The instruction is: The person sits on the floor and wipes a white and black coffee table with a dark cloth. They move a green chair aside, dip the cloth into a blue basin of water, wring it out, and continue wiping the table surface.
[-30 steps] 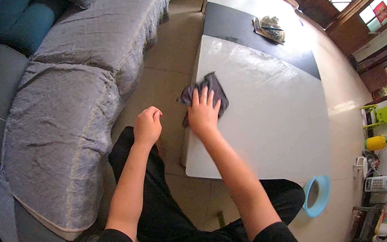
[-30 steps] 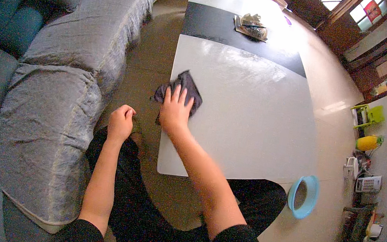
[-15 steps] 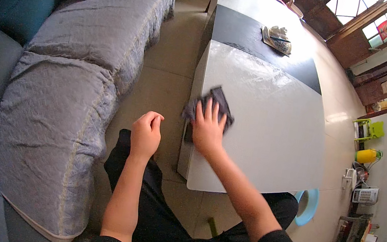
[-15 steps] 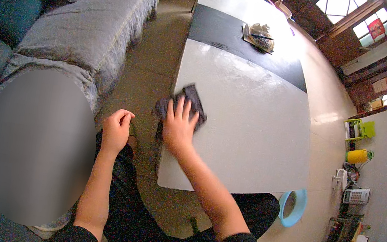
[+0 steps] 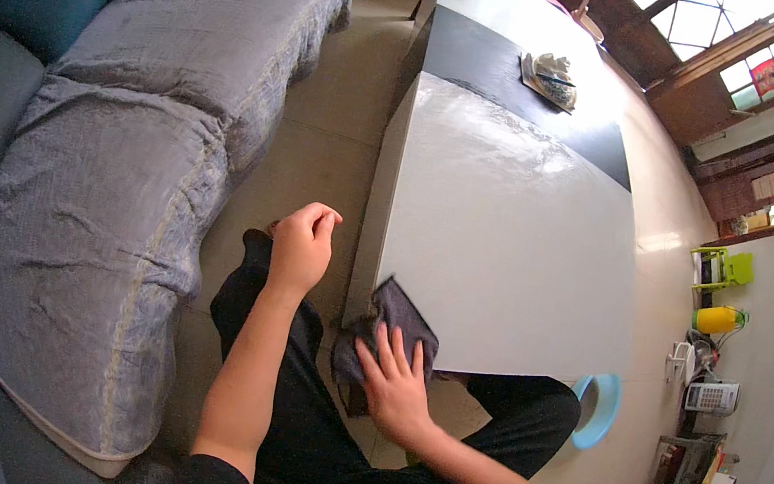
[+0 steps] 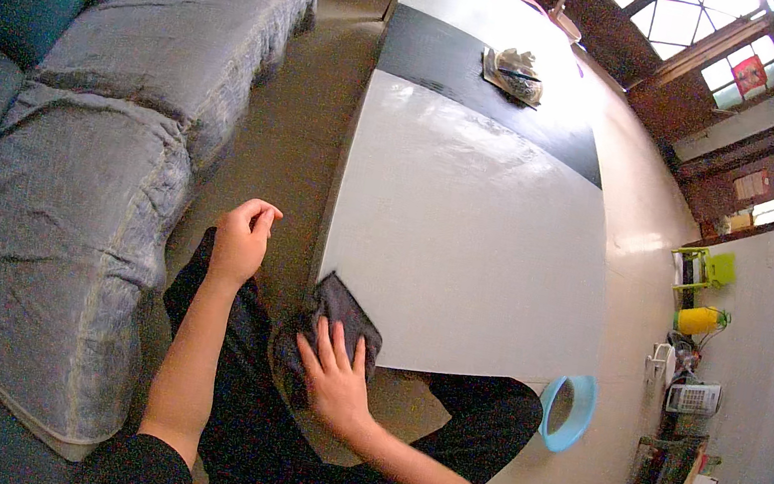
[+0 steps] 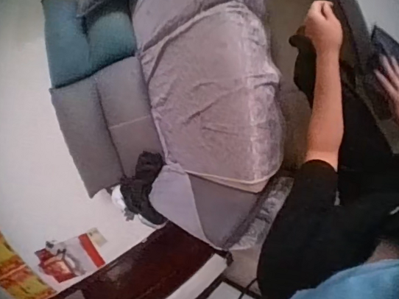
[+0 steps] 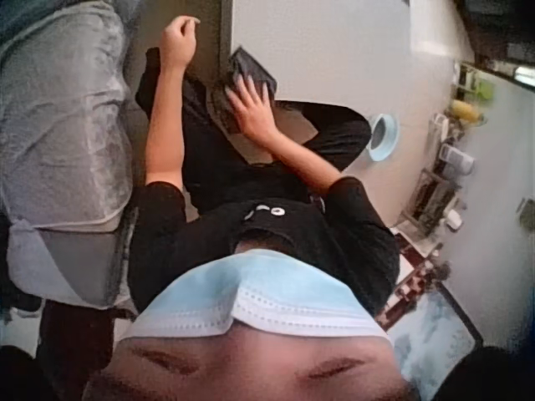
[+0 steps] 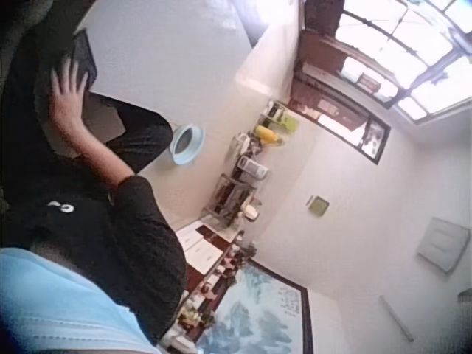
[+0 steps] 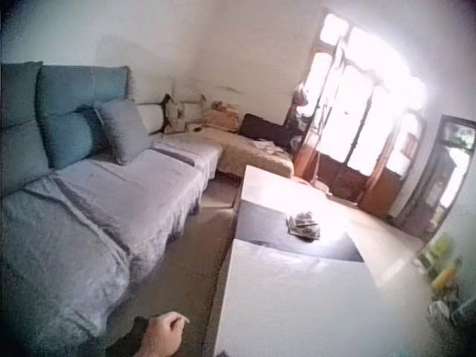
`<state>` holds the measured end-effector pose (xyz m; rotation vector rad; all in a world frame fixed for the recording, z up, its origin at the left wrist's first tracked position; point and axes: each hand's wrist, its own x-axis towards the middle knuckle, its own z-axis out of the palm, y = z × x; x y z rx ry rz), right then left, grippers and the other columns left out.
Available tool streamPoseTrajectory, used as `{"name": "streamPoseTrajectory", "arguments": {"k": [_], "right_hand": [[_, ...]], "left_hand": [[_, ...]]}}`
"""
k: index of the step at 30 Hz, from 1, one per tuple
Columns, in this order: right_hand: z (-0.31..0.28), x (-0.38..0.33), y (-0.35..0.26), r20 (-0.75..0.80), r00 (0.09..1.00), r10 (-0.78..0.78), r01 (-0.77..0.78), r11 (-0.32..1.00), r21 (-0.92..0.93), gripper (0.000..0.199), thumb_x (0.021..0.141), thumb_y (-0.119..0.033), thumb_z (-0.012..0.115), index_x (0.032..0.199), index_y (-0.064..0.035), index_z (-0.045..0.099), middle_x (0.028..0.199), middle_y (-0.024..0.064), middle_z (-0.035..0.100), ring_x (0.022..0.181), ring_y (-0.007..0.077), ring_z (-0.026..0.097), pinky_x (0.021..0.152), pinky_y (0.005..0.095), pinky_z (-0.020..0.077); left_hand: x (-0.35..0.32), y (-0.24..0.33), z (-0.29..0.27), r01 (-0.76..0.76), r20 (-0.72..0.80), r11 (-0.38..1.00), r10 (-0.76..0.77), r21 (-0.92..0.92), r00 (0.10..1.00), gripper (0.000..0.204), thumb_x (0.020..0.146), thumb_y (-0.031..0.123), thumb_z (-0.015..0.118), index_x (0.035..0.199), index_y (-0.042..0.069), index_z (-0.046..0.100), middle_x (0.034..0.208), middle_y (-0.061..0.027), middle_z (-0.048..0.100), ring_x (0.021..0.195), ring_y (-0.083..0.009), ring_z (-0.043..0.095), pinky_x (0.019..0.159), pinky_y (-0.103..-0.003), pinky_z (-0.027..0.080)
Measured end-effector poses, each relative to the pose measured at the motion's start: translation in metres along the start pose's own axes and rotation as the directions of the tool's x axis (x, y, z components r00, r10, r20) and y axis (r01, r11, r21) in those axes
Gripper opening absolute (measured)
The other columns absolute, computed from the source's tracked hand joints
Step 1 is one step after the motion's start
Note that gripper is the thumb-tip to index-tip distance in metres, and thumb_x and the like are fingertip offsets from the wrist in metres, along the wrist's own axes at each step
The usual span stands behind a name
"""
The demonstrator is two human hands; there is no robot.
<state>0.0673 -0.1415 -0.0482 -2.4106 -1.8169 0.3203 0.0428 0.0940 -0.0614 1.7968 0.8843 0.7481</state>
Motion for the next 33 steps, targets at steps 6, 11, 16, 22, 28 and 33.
{"name": "streamPoseTrajectory", "arguments": {"k": [6, 11, 16, 22, 28, 33], "right_hand": [[-0.006, 0.062, 0.016, 0.017, 1.000, 0.021, -0.022, 0.999, 0.036, 0.060, 0.082, -0.013, 0.049, 0.137, -0.0103, 0.025, 0.140, 0.0143, 0.028, 0.131, 0.0317, 0.023, 0.102, 0.0573, 0.0171], [-0.002, 0.229, 0.077, -0.341, 0.930, 0.138, -0.161, 0.986, -0.043, 0.055, 0.083, -0.011, 0.047, 0.134, -0.0040, 0.029, 0.137, 0.0208, 0.029, 0.128, 0.0349, 0.027, 0.103, 0.0520, 0.0226], [-0.018, 0.292, 0.120, -0.304, 0.916, 0.262, -0.302, 0.949, -0.090, 0.053, 0.086, -0.025, 0.046, 0.133, -0.0042, 0.030, 0.137, 0.0278, 0.025, 0.126, 0.0408, 0.027, 0.103, 0.0507, 0.0223], [0.003, 0.189, 0.087, -0.292, 0.951, 0.100, -0.128, 0.989, -0.078, 0.053, 0.084, -0.017, 0.047, 0.129, 0.0068, 0.030, 0.130, 0.0305, 0.032, 0.122, 0.0435, 0.031, 0.102, 0.0478, 0.0256], [-0.013, 0.016, 0.037, 0.069, 0.997, -0.023, 0.013, 0.991, 0.136, 0.060, 0.080, -0.002, 0.049, 0.134, 0.0035, 0.023, 0.140, 0.0262, 0.021, 0.132, 0.0376, 0.017, 0.107, 0.0466, 0.0162], [-0.014, 0.035, 0.064, 0.132, 0.990, -0.048, 0.042, 0.998, 0.044, 0.061, 0.079, -0.003, 0.049, 0.134, 0.0004, 0.025, 0.141, 0.0216, 0.022, 0.132, 0.0353, 0.018, 0.108, 0.0452, 0.0161]], "left_hand": [[0.005, -0.003, -0.011, 0.015, -0.041, 1.000, -0.016, -0.026, 0.999, 0.015, 0.087, 0.012, 0.050, 0.083, 0.001, 0.060, 0.060, -0.0026, 0.052, 0.054, -0.0092, 0.048, 0.051, -0.025, 0.038], [0.003, -0.003, -0.020, 0.060, -0.040, 0.998, -0.061, -0.035, 0.997, 0.015, 0.087, 0.012, 0.050, 0.083, 0.002, 0.061, 0.058, -0.0019, 0.050, 0.054, -0.0086, 0.047, 0.050, -0.025, 0.038], [0.006, -0.008, -0.022, 0.107, -0.054, 0.990, -0.112, -0.093, 0.992, 0.015, 0.087, 0.012, 0.050, 0.083, 0.002, 0.060, 0.058, -0.0009, 0.049, 0.053, -0.0082, 0.046, 0.050, -0.024, 0.037], [0.006, -0.008, -0.022, 0.083, -0.044, 0.990, -0.089, -0.114, 0.995, 0.016, 0.087, 0.012, 0.050, 0.083, 0.002, 0.061, 0.059, -0.0010, 0.050, 0.053, -0.0085, 0.046, 0.051, -0.024, 0.037], [0.002, 0.000, -0.026, 0.150, 0.011, 0.979, -0.150, -0.140, 0.989, 0.016, 0.087, 0.012, 0.050, 0.083, 0.002, 0.061, 0.058, -0.0004, 0.049, 0.054, -0.0077, 0.046, 0.050, -0.024, 0.036], [0.001, 0.011, -0.032, 0.160, 0.041, 0.976, -0.155, -0.150, 0.987, 0.016, 0.087, 0.012, 0.050, 0.082, 0.002, 0.061, 0.059, 0.0004, 0.049, 0.055, -0.0065, 0.045, 0.051, -0.023, 0.036]]}}
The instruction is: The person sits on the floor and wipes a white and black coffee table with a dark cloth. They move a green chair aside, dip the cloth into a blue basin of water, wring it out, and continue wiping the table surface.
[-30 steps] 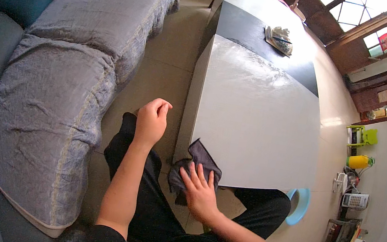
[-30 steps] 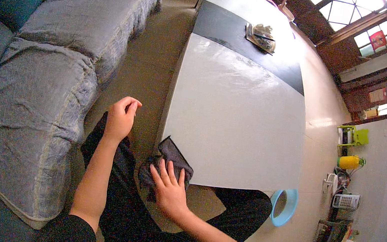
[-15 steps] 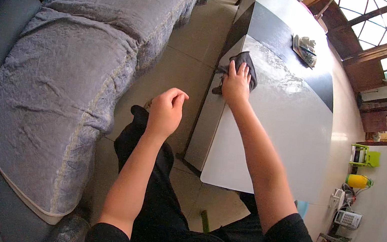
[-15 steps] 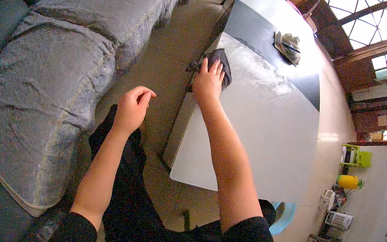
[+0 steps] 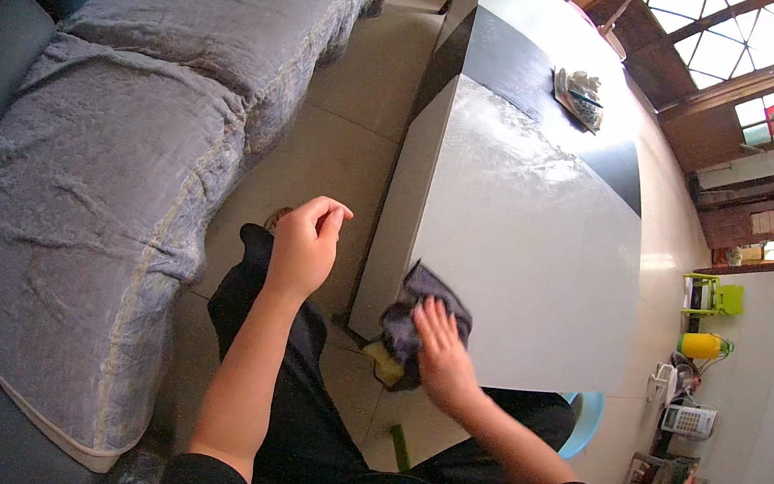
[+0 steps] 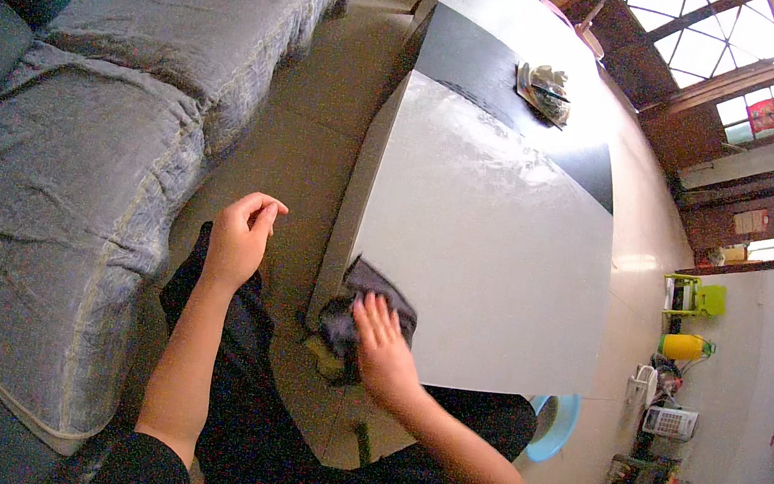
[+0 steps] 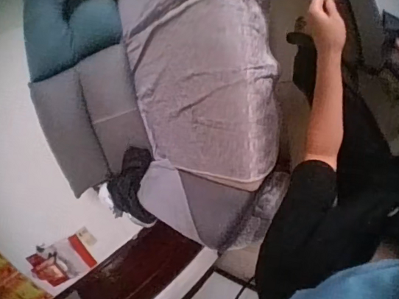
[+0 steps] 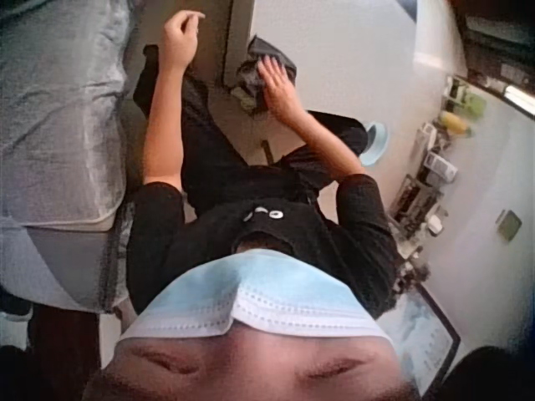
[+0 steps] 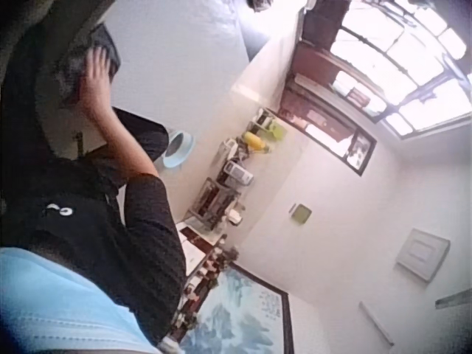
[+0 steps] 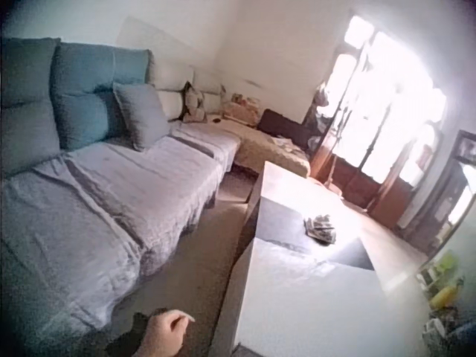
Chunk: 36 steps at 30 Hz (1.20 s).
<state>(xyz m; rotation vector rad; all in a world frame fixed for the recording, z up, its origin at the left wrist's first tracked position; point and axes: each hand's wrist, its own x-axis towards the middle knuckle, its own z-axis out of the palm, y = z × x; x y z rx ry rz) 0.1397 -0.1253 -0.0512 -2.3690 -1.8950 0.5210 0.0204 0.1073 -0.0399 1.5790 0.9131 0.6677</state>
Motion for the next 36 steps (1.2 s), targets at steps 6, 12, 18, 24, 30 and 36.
{"name": "streamPoseTrajectory", "arguments": {"k": [6, 12, 18, 24, 30, 36], "right_hand": [[-0.019, 0.140, 0.049, -0.302, 0.951, 0.064, -0.092, 0.993, -0.079, 0.053, 0.080, -0.002, 0.048, 0.130, 0.0009, 0.031, 0.137, 0.0230, 0.029, 0.128, 0.0360, 0.027, 0.105, 0.0453, 0.0222], [-0.030, 0.218, 0.091, -0.427, 0.877, 0.222, -0.293, 0.950, -0.107, 0.044, 0.087, -0.018, 0.045, 0.127, -0.0002, 0.037, 0.135, 0.0196, 0.035, 0.125, 0.0334, 0.032, 0.101, 0.0459, 0.0278], [-0.005, 0.116, 0.025, -0.433, 0.898, 0.078, -0.131, 0.987, -0.094, 0.051, 0.082, -0.016, 0.052, 0.128, -0.0012, 0.035, 0.135, 0.0197, 0.034, 0.127, 0.0323, 0.031, 0.103, 0.0474, 0.0243], [-0.001, -0.042, 0.030, -0.171, 0.965, 0.199, -0.193, 0.980, 0.051, 0.071, 0.069, -0.014, 0.063, 0.133, -0.0159, 0.035, 0.141, 0.0111, 0.030, 0.130, 0.0333, 0.025, 0.105, 0.0502, 0.0194], [-0.022, -0.024, 0.223, -0.438, 0.617, 0.654, -0.709, 0.703, 0.051, 0.056, 0.083, -0.020, 0.045, 0.137, -0.0183, 0.029, 0.141, 0.0100, 0.028, 0.129, 0.0336, 0.028, 0.102, 0.0516, 0.0226], [-0.055, 0.149, 0.229, -0.496, 0.770, 0.401, -0.391, 0.911, 0.130, 0.053, 0.076, -0.018, 0.050, 0.129, -0.0201, 0.043, 0.133, 0.0096, 0.042, 0.124, 0.0276, 0.036, 0.101, 0.0472, 0.0251]], "left_hand": [[0.001, -0.015, -0.007, -0.040, -0.047, 0.999, 0.040, -0.015, 0.998, 0.014, 0.087, 0.009, 0.050, 0.082, -0.001, 0.059, 0.059, -0.0039, 0.052, 0.053, -0.0100, 0.047, 0.051, -0.025, 0.038], [0.007, -0.017, -0.003, 0.009, -0.055, 0.999, -0.011, -0.040, 0.998, 0.015, 0.087, 0.011, 0.050, 0.083, 0.002, 0.062, 0.061, 0.0013, 0.050, 0.056, -0.0058, 0.045, 0.052, -0.022, 0.036], [0.008, -0.017, 0.000, -0.006, -0.044, 1.000, 0.004, -0.028, 0.999, 0.016, 0.088, 0.011, 0.050, 0.083, 0.001, 0.062, 0.062, 0.0014, 0.051, 0.057, -0.0059, 0.045, 0.052, -0.022, 0.036], [0.000, -0.009, 0.002, 0.033, -0.010, 0.999, -0.032, 0.040, 0.999, 0.015, 0.087, 0.011, 0.050, 0.083, 0.002, 0.062, 0.060, 0.0000, 0.050, 0.055, -0.0070, 0.046, 0.051, -0.023, 0.037], [0.009, -0.019, 0.004, -0.004, -0.007, 1.000, 0.004, -0.025, 1.000, 0.015, 0.087, 0.011, 0.050, 0.084, 0.002, 0.061, 0.062, 0.0007, 0.050, 0.056, -0.0071, 0.045, 0.052, -0.023, 0.037], [0.015, -0.008, 0.018, 0.061, 0.044, 0.998, -0.062, 0.005, 0.997, 0.016, 0.088, 0.010, 0.049, 0.084, 0.001, 0.061, 0.063, 0.0021, 0.049, 0.058, -0.0055, 0.044, 0.053, -0.021, 0.036]]}}
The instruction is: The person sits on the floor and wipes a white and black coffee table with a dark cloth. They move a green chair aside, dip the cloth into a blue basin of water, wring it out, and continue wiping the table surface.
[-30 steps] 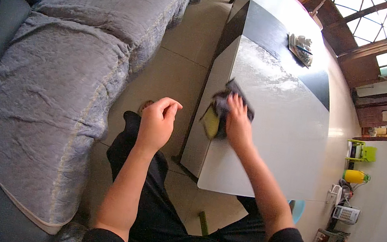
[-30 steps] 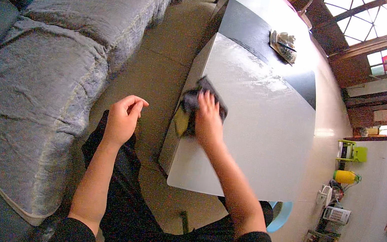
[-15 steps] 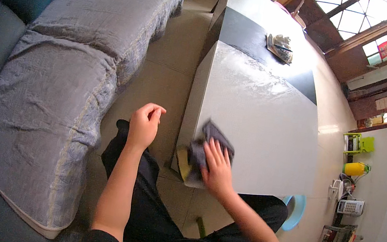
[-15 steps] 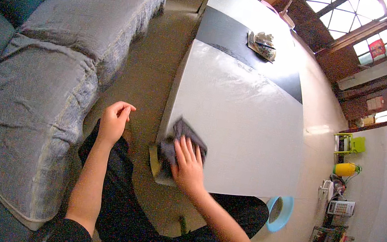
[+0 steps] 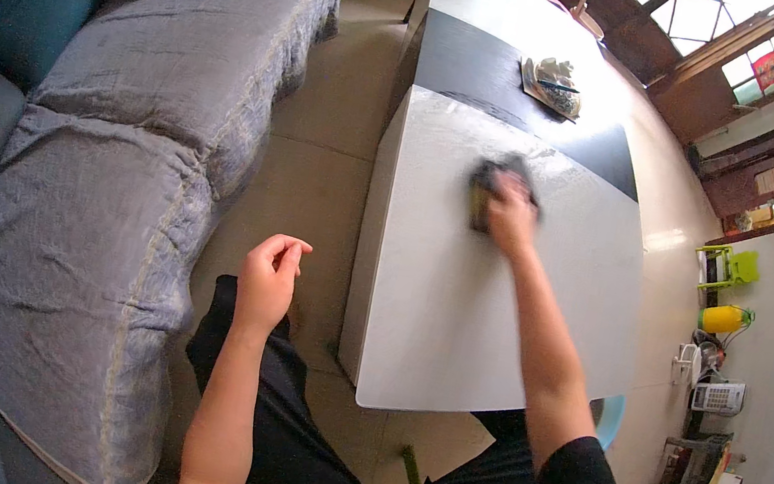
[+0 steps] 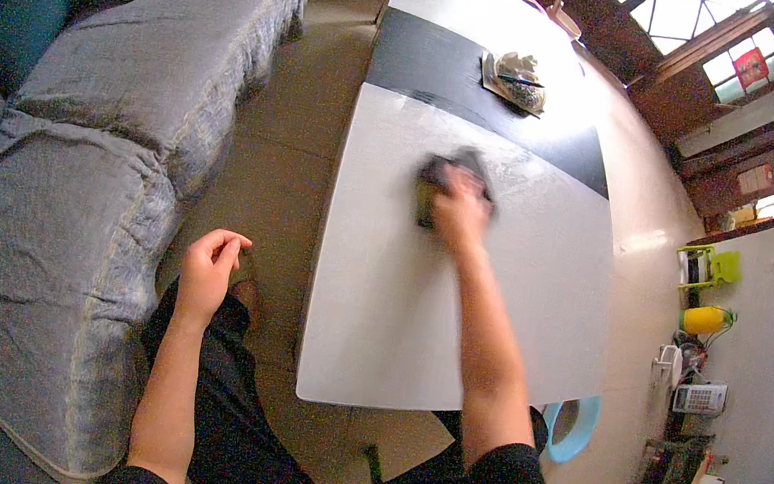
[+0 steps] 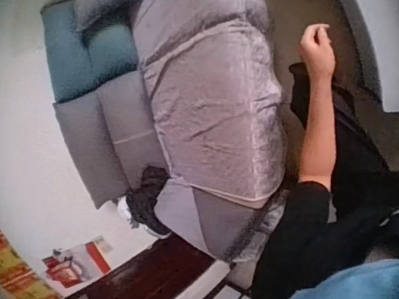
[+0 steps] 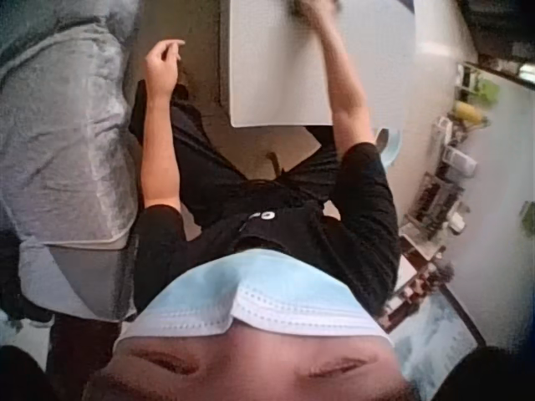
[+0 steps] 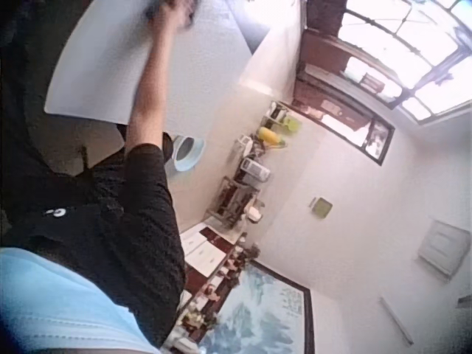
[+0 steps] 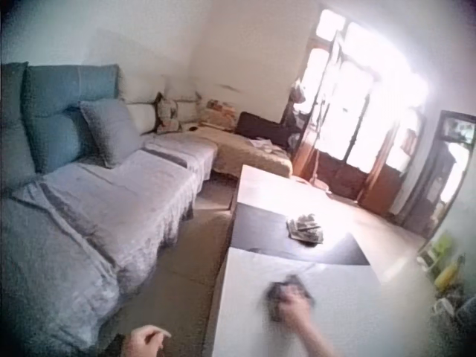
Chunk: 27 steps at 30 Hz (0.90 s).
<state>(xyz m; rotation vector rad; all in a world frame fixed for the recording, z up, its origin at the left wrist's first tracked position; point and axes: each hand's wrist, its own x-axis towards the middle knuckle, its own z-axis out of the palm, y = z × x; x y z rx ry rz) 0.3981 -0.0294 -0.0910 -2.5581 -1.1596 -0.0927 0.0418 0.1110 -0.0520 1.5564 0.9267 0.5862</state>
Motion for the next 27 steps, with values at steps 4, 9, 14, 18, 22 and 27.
{"name": "streamPoseTrajectory", "arguments": {"k": [4, 9, 14, 18, 22, 27], "right_hand": [[0.015, -0.022, -0.148, 0.140, 0.962, -0.236, 0.247, 0.967, -0.069, 0.055, 0.076, -0.014, 0.054, 0.129, -0.0110, 0.040, 0.136, 0.0126, 0.038, 0.128, 0.0302, 0.030, 0.105, 0.0459, 0.0215], [-0.010, -0.127, -0.140, 0.045, 0.863, -0.504, 0.486, 0.850, 0.202, 0.055, 0.071, -0.013, 0.060, 0.123, -0.0093, 0.045, 0.134, 0.0091, 0.040, 0.125, 0.0244, 0.036, 0.103, 0.0411, 0.0276], [-0.046, -0.204, -0.102, 0.159, 0.882, -0.444, 0.429, 0.895, 0.120, 0.049, 0.073, -0.008, 0.058, 0.121, -0.0078, 0.048, 0.131, 0.0085, 0.045, 0.122, 0.0226, 0.041, 0.101, 0.0420, 0.0306], [-0.026, -0.163, -0.115, 0.091, 0.908, -0.408, 0.412, 0.911, -0.022, 0.051, 0.076, -0.011, 0.056, 0.125, -0.0044, 0.042, 0.131, 0.0126, 0.043, 0.122, 0.0273, 0.040, 0.099, 0.0474, 0.0296], [0.014, -0.070, -0.144, 0.022, 0.962, -0.272, 0.273, 0.955, -0.114, 0.047, 0.080, -0.014, 0.052, 0.124, -0.0038, 0.042, 0.131, 0.0119, 0.042, 0.123, 0.0269, 0.037, 0.098, 0.0474, 0.0309], [0.028, -0.063, -0.166, -0.026, 0.972, -0.235, 0.230, 0.964, -0.134, 0.043, 0.079, -0.012, 0.054, 0.120, -0.0021, 0.045, 0.127, 0.0140, 0.045, 0.120, 0.0290, 0.040, 0.098, 0.0436, 0.0325]], "left_hand": [[0.004, -0.005, 0.004, 0.012, -0.012, 1.000, -0.012, 0.007, 1.000, 0.015, 0.088, 0.010, 0.049, 0.084, 0.001, 0.061, 0.063, 0.0025, 0.048, 0.058, -0.0051, 0.043, 0.054, -0.021, 0.034], [0.003, 0.002, 0.013, 0.029, 0.006, 0.998, -0.029, 0.053, 1.000, 0.015, 0.088, 0.010, 0.049, 0.084, 0.002, 0.062, 0.062, 0.0031, 0.047, 0.058, -0.0047, 0.042, 0.052, -0.021, 0.033], [0.001, 0.000, 0.012, 0.043, -0.006, 0.999, -0.043, 0.026, 0.999, 0.015, 0.088, 0.011, 0.049, 0.085, 0.002, 0.062, 0.062, 0.0030, 0.048, 0.057, -0.0045, 0.043, 0.051, -0.020, 0.033], [0.002, 0.001, 0.013, 0.013, -0.010, 0.999, -0.012, 0.030, 1.000, 0.015, 0.088, 0.011, 0.050, 0.085, 0.002, 0.062, 0.062, 0.0031, 0.049, 0.057, -0.0041, 0.043, 0.051, -0.020, 0.033], [0.006, -0.007, 0.012, 0.018, -0.022, 0.999, -0.019, -0.034, 1.000, 0.016, 0.088, 0.011, 0.050, 0.086, 0.002, 0.062, 0.062, 0.0030, 0.049, 0.056, -0.0042, 0.043, 0.051, -0.020, 0.033], [0.006, -0.011, 0.005, 0.027, -0.063, 0.999, -0.030, -0.046, 0.998, 0.017, 0.088, 0.011, 0.048, 0.085, 0.002, 0.062, 0.062, 0.0011, 0.050, 0.054, -0.0060, 0.043, 0.050, -0.023, 0.035]]}}
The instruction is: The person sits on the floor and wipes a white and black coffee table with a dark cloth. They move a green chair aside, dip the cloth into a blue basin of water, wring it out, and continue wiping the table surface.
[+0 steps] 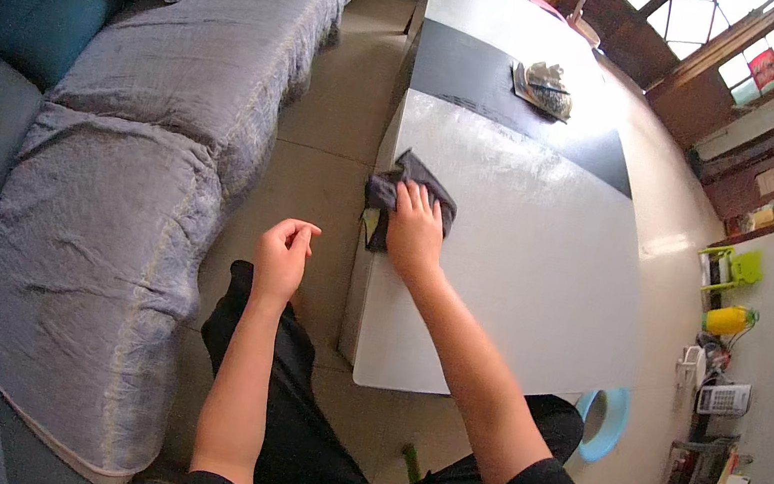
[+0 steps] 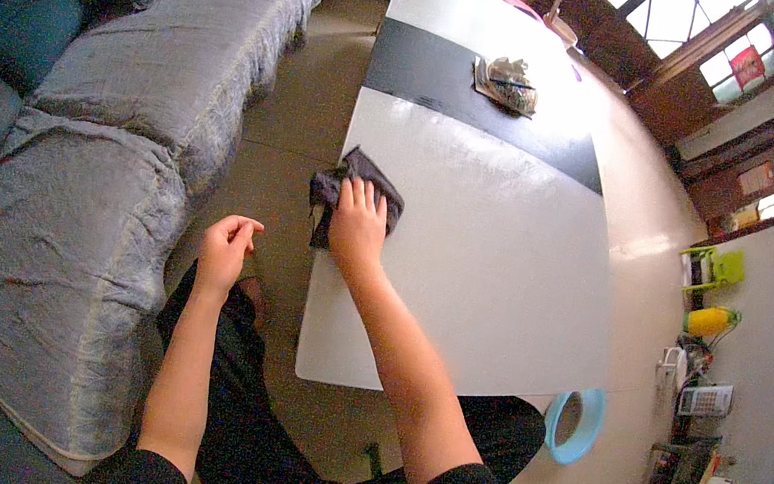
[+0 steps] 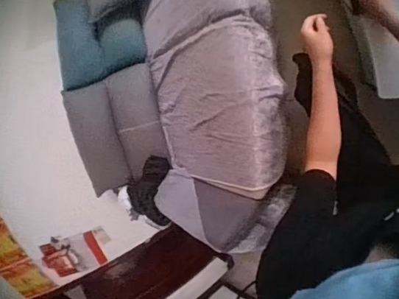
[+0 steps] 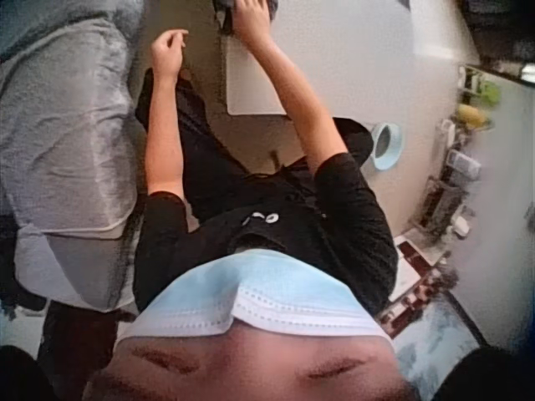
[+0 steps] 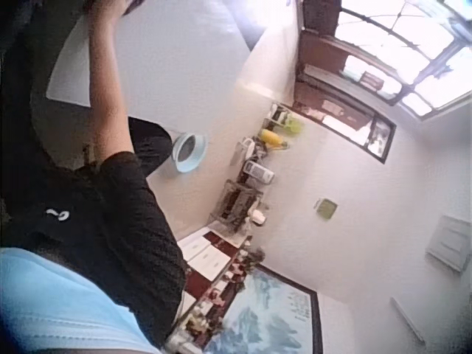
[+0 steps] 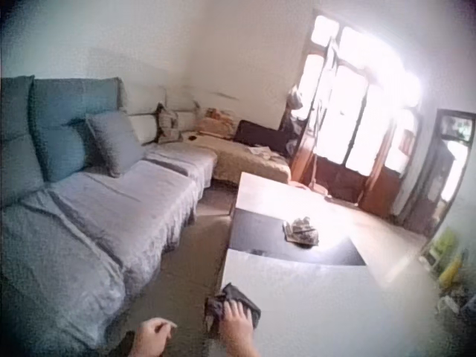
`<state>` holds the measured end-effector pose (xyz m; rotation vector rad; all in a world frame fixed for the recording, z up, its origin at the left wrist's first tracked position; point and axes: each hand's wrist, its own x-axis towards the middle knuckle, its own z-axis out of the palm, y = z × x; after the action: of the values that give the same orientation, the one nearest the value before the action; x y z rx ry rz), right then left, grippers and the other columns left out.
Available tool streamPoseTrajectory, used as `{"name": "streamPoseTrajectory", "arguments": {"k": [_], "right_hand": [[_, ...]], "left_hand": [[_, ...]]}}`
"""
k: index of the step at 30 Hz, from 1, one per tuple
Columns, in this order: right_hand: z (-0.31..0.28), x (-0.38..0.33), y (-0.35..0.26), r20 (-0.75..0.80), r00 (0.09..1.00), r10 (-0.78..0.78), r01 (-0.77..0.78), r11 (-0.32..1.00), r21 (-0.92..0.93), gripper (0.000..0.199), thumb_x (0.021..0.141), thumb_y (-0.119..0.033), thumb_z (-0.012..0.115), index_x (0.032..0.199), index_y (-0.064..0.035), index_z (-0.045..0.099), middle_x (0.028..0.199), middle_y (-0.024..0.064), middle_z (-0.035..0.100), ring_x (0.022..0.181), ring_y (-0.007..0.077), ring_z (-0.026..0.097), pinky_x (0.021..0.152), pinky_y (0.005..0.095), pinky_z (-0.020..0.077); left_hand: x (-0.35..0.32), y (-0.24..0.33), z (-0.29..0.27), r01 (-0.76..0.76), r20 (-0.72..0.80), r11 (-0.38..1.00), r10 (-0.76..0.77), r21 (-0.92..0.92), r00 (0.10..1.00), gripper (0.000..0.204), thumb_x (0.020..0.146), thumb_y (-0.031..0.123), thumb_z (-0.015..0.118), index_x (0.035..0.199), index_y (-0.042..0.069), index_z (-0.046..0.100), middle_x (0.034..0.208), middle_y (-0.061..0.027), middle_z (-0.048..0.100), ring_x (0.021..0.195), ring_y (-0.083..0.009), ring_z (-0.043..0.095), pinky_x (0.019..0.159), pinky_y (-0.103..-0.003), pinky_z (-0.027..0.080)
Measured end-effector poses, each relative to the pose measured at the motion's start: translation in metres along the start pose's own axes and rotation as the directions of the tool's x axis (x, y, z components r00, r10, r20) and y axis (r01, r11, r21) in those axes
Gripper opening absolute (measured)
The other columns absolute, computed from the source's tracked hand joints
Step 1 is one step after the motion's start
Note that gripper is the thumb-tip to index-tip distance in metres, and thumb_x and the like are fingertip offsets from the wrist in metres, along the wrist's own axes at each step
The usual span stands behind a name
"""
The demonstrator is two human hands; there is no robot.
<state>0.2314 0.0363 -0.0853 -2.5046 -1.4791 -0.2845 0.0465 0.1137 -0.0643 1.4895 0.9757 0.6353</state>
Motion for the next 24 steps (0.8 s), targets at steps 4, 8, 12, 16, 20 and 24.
{"name": "streamPoseTrajectory", "arguments": {"k": [4, 8, 12, 16, 20, 24], "right_hand": [[-0.038, -0.074, -0.006, 0.041, 0.990, -0.135, 0.127, 0.979, 0.159, 0.047, 0.074, -0.005, 0.056, 0.118, 0.0039, 0.043, 0.123, 0.0218, 0.044, 0.118, 0.0351, 0.041, 0.099, 0.0438, 0.0325], [-0.056, -0.126, -0.018, 0.194, 0.961, -0.199, 0.176, 0.976, 0.130, 0.060, 0.071, -0.005, 0.056, 0.126, 0.0046, 0.035, 0.132, 0.0271, 0.033, 0.123, 0.0430, 0.031, 0.102, 0.0501, 0.0252], [-0.035, -0.075, -0.021, 0.193, 0.973, -0.129, 0.134, 0.991, -0.013, 0.063, 0.073, -0.013, 0.057, 0.129, 0.0039, 0.033, 0.132, 0.0293, 0.032, 0.122, 0.0466, 0.030, 0.099, 0.0553, 0.0247], [0.016, 0.044, 0.024, 0.026, 0.993, 0.116, -0.113, 0.988, -0.102, 0.060, 0.081, -0.035, 0.051, 0.128, -0.0007, 0.037, 0.132, 0.0292, 0.032, 0.120, 0.0471, 0.032, 0.097, 0.0580, 0.0243], [0.013, 0.105, 0.016, 0.182, 0.892, 0.413, -0.395, 0.910, -0.128, 0.073, 0.078, -0.045, 0.053, 0.134, -0.0042, 0.030, 0.137, 0.0269, 0.026, 0.127, 0.0460, 0.023, 0.100, 0.0573, 0.0200], [0.018, 0.044, 0.008, 0.014, 0.995, 0.096, -0.094, 0.990, -0.106, 0.073, 0.076, -0.040, 0.057, 0.134, -0.0067, 0.029, 0.135, 0.0217, 0.032, 0.123, 0.0425, 0.030, 0.100, 0.0543, 0.0231]], "left_hand": [[-0.009, 0.013, 0.002, -0.018, 0.013, 0.999, 0.019, -0.039, 1.000, 0.017, 0.088, 0.011, 0.049, 0.084, 0.002, 0.062, 0.062, 0.0015, 0.050, 0.055, -0.0059, 0.043, 0.050, -0.022, 0.035], [-0.010, 0.017, 0.000, -0.045, 0.032, 0.999, 0.045, -0.016, 0.998, 0.017, 0.088, 0.011, 0.049, 0.084, 0.002, 0.062, 0.061, 0.0016, 0.048, 0.056, -0.0056, 0.044, 0.052, -0.022, 0.035], [-0.006, 0.016, -0.009, -0.030, 0.002, 1.000, 0.030, 0.002, 1.000, 0.017, 0.087, 0.011, 0.049, 0.083, 0.001, 0.062, 0.062, 0.0013, 0.050, 0.057, -0.0059, 0.045, 0.053, -0.022, 0.036], [-0.003, 0.002, -0.010, -0.039, -0.001, 0.999, 0.039, 0.018, 0.999, 0.017, 0.088, 0.012, 0.049, 0.085, 0.001, 0.062, 0.061, -0.0003, 0.051, 0.054, -0.0077, 0.046, 0.051, -0.024, 0.037], [-0.003, 0.008, -0.012, 0.000, -0.013, 0.998, 0.001, 0.056, 1.000, 0.017, 0.088, 0.013, 0.049, 0.085, 0.002, 0.062, 0.061, 0.0004, 0.050, 0.053, -0.0064, 0.044, 0.049, -0.023, 0.035], [0.006, -0.006, -0.004, -0.060, 0.005, 0.997, 0.060, 0.047, 0.998, 0.017, 0.088, 0.013, 0.049, 0.085, 0.001, 0.062, 0.061, 0.0009, 0.049, 0.053, -0.0056, 0.042, 0.049, -0.023, 0.034]]}}
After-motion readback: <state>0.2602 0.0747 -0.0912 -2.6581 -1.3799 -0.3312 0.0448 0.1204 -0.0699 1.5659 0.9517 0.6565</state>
